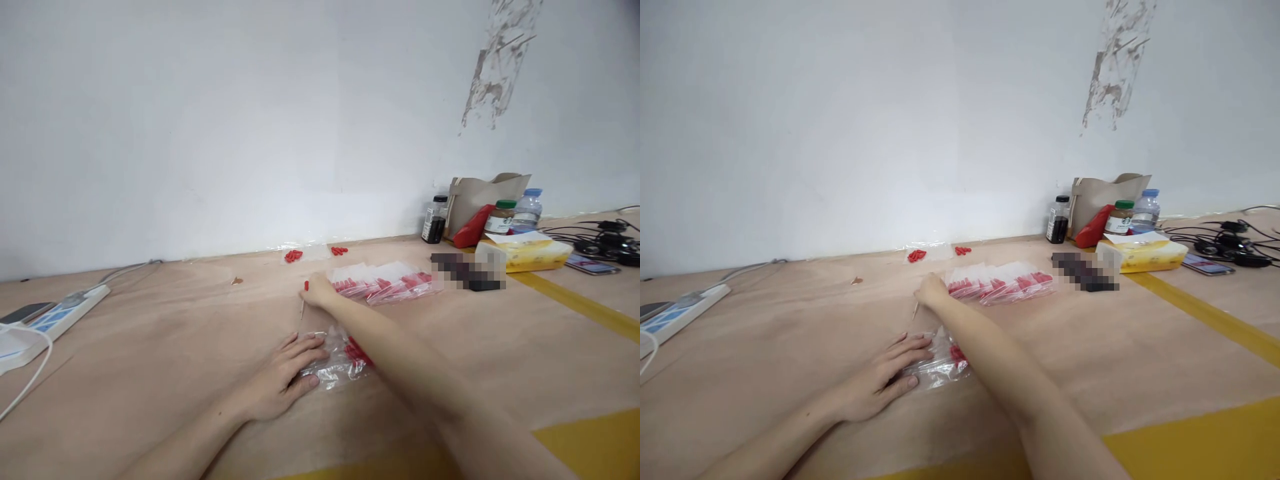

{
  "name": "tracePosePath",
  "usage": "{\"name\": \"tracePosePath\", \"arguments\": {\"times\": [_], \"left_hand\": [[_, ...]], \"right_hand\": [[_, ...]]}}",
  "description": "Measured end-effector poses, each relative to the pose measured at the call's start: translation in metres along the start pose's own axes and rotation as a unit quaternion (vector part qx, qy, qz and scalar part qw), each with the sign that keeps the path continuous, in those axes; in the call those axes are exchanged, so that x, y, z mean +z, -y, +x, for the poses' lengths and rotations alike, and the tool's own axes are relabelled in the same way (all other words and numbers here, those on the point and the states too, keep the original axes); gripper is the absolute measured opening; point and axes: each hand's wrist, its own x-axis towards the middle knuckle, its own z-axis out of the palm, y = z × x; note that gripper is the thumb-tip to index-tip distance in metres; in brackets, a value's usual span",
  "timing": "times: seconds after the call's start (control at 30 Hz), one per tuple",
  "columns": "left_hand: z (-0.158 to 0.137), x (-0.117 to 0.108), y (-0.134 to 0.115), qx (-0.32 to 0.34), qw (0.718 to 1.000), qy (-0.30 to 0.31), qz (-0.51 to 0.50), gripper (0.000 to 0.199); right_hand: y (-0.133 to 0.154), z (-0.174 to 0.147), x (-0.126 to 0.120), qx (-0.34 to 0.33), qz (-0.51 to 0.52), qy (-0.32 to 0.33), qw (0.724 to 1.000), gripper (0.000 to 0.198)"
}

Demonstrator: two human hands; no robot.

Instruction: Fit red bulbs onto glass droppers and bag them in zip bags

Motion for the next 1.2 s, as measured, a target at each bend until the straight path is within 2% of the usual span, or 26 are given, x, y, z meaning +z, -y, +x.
{"name": "tracePosePath", "arguments": {"times": [0.1, 0.17, 0.27, 0.37, 0.43, 0.53, 0.63, 0.73, 0.97, 1.03, 1.07, 1.2], "left_hand": [[-0.001, 0.0, 0.001, 0.0, 1.0, 0.004, 0.006, 0.037], [-0.001, -0.001, 0.001, 0.002, 1.0, 0.003, 0.006, 0.037], [-0.002, -0.002, 0.001, 0.007, 1.0, 0.0, 0.002, 0.038], [-0.001, -0.002, 0.0, 0.0, 1.0, -0.002, 0.0, 0.041], [-0.001, -0.002, 0.001, -0.006, 1.0, 0.0, 0.001, 0.042], [0.0, -0.002, 0.002, -0.01, 1.0, 0.004, 0.001, 0.042], [-0.001, -0.002, 0.002, -0.012, 1.0, 0.004, 0.003, 0.042], [-0.001, -0.002, 0.002, -0.014, 1.0, 0.007, 0.007, 0.042], [-0.001, -0.003, -0.001, -0.018, 1.0, 0.009, 0.012, 0.042], [-0.001, -0.003, -0.002, -0.015, 1.0, 0.003, 0.011, 0.043], [-0.001, -0.002, -0.002, -0.014, 1.0, 0.001, 0.01, 0.044], [-0.002, -0.002, -0.002, -0.018, 1.0, -0.003, 0.014, 0.045]], "right_hand": [[0.01, 0.013, 0.018, 0.028, -0.004, 0.021, 0.999, 0.032], [0.014, 0.016, 0.014, 0.034, 0.009, 0.025, 0.999, 0.031], [0.007, 0.009, -0.014, 0.023, 0.043, -0.005, 0.999, 0.025], [-0.022, -0.016, -0.056, 0.011, 0.102, -0.061, 0.993, 0.031], [-0.051, -0.04, -0.082, 0.023, 0.25, -0.143, 0.957, 0.032], [-0.091, -0.078, -0.103, 0.066, 0.344, -0.212, 0.913, 0.033], [-0.112, -0.102, -0.101, 0.088, 0.391, -0.241, 0.884, 0.036], [-0.114, -0.112, -0.089, 0.086, 0.425, -0.249, 0.866, 0.038], [-0.103, -0.115, -0.067, 0.104, 0.487, -0.185, 0.847, 0.032], [-0.102, -0.119, -0.064, 0.107, 0.485, -0.152, 0.855, 0.026], [-0.102, -0.12, -0.064, 0.103, 0.469, -0.128, 0.868, 0.023], [-0.102, -0.125, -0.066, 0.031, 0.327, -0.027, 0.944, 0.019]]}}
